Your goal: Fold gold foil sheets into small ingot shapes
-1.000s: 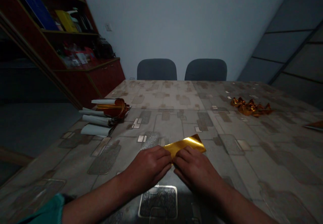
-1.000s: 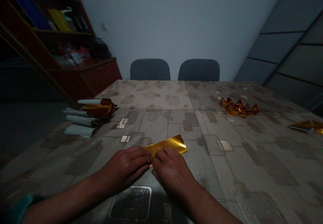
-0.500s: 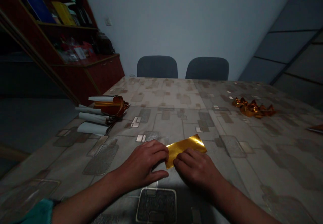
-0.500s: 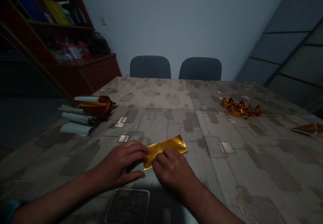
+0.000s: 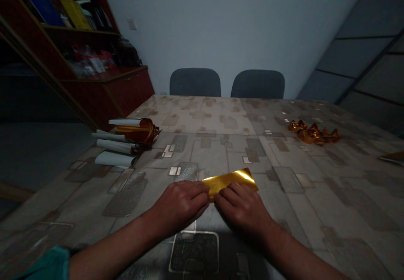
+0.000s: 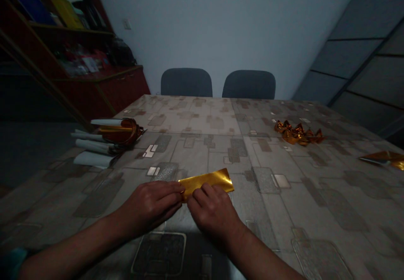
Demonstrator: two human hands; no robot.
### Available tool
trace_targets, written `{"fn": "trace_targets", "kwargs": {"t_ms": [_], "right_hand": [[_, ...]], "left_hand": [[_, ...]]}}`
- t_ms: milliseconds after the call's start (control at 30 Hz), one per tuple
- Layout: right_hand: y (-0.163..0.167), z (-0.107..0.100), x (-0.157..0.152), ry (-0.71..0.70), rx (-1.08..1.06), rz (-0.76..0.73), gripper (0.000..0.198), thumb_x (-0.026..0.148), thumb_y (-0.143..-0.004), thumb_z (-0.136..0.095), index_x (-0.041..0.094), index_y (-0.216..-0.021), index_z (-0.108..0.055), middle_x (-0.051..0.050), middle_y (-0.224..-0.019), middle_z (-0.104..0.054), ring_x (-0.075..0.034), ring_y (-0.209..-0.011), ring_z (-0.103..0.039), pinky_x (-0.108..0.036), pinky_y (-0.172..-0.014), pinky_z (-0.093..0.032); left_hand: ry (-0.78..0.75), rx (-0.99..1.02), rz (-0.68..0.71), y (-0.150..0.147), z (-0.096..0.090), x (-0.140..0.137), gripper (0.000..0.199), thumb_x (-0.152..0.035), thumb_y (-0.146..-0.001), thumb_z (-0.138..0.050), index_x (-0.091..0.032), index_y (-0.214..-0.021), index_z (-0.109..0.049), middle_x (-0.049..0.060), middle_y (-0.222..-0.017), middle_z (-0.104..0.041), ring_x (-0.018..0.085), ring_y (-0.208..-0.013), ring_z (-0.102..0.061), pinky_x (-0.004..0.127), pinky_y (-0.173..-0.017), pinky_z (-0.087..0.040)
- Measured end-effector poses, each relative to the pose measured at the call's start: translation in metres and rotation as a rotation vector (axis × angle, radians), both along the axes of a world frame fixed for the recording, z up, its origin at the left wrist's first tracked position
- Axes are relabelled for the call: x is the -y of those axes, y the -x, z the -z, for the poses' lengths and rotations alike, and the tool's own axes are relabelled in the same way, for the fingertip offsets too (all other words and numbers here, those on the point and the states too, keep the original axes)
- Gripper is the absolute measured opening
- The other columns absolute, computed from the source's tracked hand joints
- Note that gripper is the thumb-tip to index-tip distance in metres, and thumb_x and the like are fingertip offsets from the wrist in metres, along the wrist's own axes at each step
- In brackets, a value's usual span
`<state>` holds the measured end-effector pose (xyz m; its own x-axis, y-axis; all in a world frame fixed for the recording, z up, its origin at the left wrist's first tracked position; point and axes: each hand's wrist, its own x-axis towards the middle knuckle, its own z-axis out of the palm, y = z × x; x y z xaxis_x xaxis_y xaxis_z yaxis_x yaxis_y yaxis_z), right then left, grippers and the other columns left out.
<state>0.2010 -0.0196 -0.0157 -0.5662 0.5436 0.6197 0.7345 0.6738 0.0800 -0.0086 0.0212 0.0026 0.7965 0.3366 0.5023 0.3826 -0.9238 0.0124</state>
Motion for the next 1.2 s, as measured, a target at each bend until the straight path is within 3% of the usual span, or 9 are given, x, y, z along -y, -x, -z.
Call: {"fn": "trace_targets", "kwargs": {"t_ms": [233,333,467,667,833,967,1067,1133,1200], "right_hand": [[0.003,-0.005,0.002,-0.062,-0.057,0.029,0.039,0.011,-0.100,-0.042,0.016,-0.070,-0.066,-0.003,-0.062,-0.060,-0.019,-0.062,-0.048,-0.034,-0.061,-0.031],[0.004,-0.009,0.002,-0.068,-0.088,0.006,0.038,0.012,-0.099,-0.047,0.017,-0.066,-0.064,-0.002,-0.060,-0.059,-0.019,-0.061,-0.046,-0.033,-0.062,-0.031],[-0.003,-0.018,0.000,0.028,-0.123,0.016,0.034,0.018,-0.101,-0.049,0.016,-0.072,-0.066,-0.003,-0.065,-0.064,-0.019,-0.066,-0.050,-0.034,-0.067,-0.034],[-0.026,-0.033,-0.004,0.101,-0.095,0.106,0.026,0.020,-0.099,-0.052,0.016,-0.080,-0.069,-0.004,-0.071,-0.067,-0.021,-0.072,-0.054,-0.035,-0.071,-0.036],[-0.055,-0.038,-0.009,0.301,0.071,0.247,0.010,0.017,-0.088,-0.068,0.018,-0.078,-0.070,-0.003,-0.071,-0.068,-0.023,-0.075,-0.058,-0.033,-0.066,-0.037],[-0.087,-0.041,-0.012,0.453,0.169,0.373,0.020,0.008,-0.083,-0.064,0.021,-0.069,-0.071,-0.003,-0.068,-0.068,-0.024,-0.072,-0.062,-0.031,-0.060,-0.037],[-0.093,-0.046,-0.010,0.350,-0.015,0.456,0.018,0.014,-0.087,-0.058,0.020,-0.079,-0.073,-0.006,-0.073,-0.069,-0.023,-0.066,-0.062,-0.031,-0.057,-0.039],[-0.078,-0.050,-0.007,0.263,-0.195,0.315,0.018,0.019,-0.093,-0.054,0.017,-0.089,-0.071,-0.008,-0.078,-0.070,-0.023,-0.072,-0.062,-0.032,-0.063,-0.044],[-0.053,-0.049,-0.003,0.280,-0.276,0.097,0.021,0.020,-0.097,-0.050,0.016,-0.088,-0.069,-0.006,-0.076,-0.068,-0.020,-0.071,-0.059,-0.032,-0.067,-0.044]], "left_hand": [[-0.018,0.067,0.002,-0.006,-0.001,0.006,0.023,-0.034,-0.097,-0.053,-0.015,-0.096,-0.066,0.008,-0.093,-0.076,0.023,-0.085,-0.074,0.035,-0.075,-0.061],[-0.039,0.118,-0.014,-0.006,0.001,0.006,0.017,-0.024,-0.097,-0.055,-0.017,-0.088,-0.067,0.004,-0.082,-0.076,0.017,-0.073,-0.073,0.028,-0.069,-0.059],[-0.049,0.184,-0.018,-0.001,0.000,0.002,0.012,-0.019,-0.095,-0.056,-0.015,-0.090,-0.066,0.005,-0.085,-0.076,0.018,-0.074,-0.073,0.027,-0.065,-0.059],[0.063,0.254,0.011,0.012,-0.001,-0.008,0.010,-0.015,-0.094,-0.058,-0.011,-0.099,-0.066,0.009,-0.091,-0.075,0.018,-0.086,-0.073,0.027,-0.077,-0.061],[0.031,0.265,0.002,0.019,0.003,-0.011,0.009,-0.014,-0.094,-0.060,-0.011,-0.099,-0.067,0.009,-0.091,-0.076,0.018,-0.086,-0.074,0.029,-0.080,-0.061],[0.025,0.260,0.002,0.021,0.004,-0.010,0.010,-0.014,-0.094,-0.058,-0.010,-0.099,-0.066,0.011,-0.092,-0.076,0.018,-0.088,-0.074,0.029,-0.080,-0.062],[0.017,0.289,0.009,0.017,0.001,-0.008,0.010,-0.014,-0.094,-0.059,-0.010,-0.099,-0.066,0.011,-0.092,-0.077,0.019,-0.089,-0.074,0.029,-0.081,-0.062],[-0.003,0.313,0.051,0.012,-0.001,-0.006,0.011,-0.013,-0.094,-0.058,-0.010,-0.100,-0.066,0.013,-0.093,-0.077,0.020,-0.091,-0.074,0.030,-0.082,-0.062],[-0.012,0.327,0.099,0.006,-0.002,-0.003,0.013,-0.012,-0.095,-0.055,-0.010,-0.103,-0.066,0.014,-0.096,-0.077,0.020,-0.094,-0.074,0.031,-0.083,-0.062]]}}
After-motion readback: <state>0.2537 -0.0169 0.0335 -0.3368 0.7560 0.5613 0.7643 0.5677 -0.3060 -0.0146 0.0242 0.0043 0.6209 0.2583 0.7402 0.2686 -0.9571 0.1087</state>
